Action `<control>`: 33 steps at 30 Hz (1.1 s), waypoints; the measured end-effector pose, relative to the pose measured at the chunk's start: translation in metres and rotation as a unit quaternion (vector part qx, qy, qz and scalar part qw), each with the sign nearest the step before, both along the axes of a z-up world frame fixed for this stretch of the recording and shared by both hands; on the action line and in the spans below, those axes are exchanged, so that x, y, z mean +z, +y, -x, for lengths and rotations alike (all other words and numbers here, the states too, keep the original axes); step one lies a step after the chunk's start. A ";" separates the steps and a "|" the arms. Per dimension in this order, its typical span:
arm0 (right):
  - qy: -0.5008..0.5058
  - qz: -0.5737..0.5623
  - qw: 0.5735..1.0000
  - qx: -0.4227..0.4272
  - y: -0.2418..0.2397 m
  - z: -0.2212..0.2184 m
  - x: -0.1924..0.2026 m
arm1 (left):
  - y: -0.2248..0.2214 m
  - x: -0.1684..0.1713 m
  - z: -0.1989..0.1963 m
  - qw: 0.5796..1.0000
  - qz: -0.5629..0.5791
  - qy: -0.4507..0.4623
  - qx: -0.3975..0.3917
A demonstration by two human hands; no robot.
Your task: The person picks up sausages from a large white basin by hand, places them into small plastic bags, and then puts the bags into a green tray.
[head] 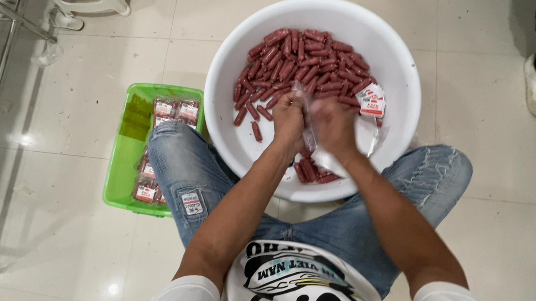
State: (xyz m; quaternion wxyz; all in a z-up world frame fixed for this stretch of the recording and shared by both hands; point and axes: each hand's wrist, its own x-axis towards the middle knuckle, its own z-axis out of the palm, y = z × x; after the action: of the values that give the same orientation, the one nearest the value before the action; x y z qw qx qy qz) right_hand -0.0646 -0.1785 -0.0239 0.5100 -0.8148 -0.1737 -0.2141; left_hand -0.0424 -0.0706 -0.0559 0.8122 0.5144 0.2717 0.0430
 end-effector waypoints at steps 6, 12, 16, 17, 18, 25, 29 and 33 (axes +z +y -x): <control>-0.010 0.084 0.994 -0.074 -0.019 -0.028 -0.034 | -0.019 0.026 0.022 0.985 -0.136 -0.095 -0.047; -0.083 0.114 0.989 -0.054 -0.007 -0.012 -0.057 | -0.007 0.080 0.046 0.972 -0.190 -0.131 -0.046; 0.206 -0.224 0.953 -0.001 -0.018 -0.031 -0.001 | -0.001 0.089 0.044 0.962 -0.185 -0.197 -0.042; 0.264 -0.298 0.917 0.020 -0.018 -0.026 0.019 | 0.003 0.092 0.044 0.966 -0.167 -0.191 -0.044; 0.328 -0.369 0.868 0.045 -0.014 -0.014 0.035 | 0.010 0.093 0.050 0.972 -0.151 -0.177 -0.041; 0.223 -0.267 0.936 0.055 -0.024 -0.015 0.024 | 0.017 0.085 0.047 0.981 -0.121 -0.129 -0.085; 0.240 -0.284 0.926 0.070 -0.016 -0.013 0.023 | 0.015 0.095 0.042 0.973 -0.148 -0.160 -0.077; 0.273 -0.291 0.917 0.004 -0.006 0.005 0.054 | 0.012 0.073 0.033 0.965 -0.184 -0.178 -0.054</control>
State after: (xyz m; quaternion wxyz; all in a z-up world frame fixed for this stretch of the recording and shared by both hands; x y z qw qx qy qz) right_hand -0.0694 -0.1843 0.0305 0.7534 -0.6560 0.0391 -0.0220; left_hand -0.0752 -0.0590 0.0172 0.7398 0.6530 0.0817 0.1398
